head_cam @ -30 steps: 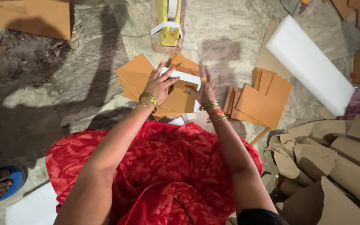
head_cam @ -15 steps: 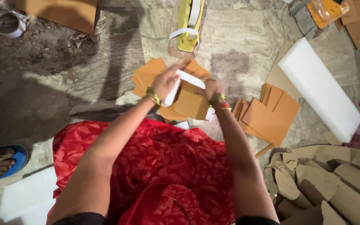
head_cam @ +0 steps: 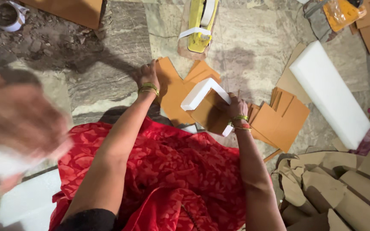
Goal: The person folds cardboard sheets into boxes and secures them by hand using tape from a dispenser.
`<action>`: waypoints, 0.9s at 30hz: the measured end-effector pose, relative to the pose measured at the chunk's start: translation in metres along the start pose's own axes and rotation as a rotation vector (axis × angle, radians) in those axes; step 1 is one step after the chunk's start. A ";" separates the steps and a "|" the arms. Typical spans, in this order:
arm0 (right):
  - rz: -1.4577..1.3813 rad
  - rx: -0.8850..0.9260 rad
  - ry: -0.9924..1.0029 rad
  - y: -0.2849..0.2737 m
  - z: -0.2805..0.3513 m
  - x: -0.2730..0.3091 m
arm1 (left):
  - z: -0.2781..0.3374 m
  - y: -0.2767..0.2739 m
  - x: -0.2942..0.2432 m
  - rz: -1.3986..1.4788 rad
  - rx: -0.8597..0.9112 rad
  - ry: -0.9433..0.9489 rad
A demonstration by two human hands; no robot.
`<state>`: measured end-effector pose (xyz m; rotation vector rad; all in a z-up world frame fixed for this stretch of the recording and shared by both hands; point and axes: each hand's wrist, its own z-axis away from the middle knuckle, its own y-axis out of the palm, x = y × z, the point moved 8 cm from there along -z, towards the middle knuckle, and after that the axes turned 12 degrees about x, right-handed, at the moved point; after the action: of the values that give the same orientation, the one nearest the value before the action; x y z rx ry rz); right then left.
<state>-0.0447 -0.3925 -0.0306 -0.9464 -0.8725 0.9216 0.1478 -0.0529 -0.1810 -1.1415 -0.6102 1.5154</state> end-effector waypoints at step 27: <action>-0.136 -0.044 -0.193 -0.020 0.004 0.045 | 0.083 -0.028 0.019 0.981 0.037 -0.194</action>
<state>-0.0278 -0.3556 -0.0016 -0.8331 -1.1114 0.8889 0.0875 -0.0108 -0.1302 -1.3528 -0.1095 2.4698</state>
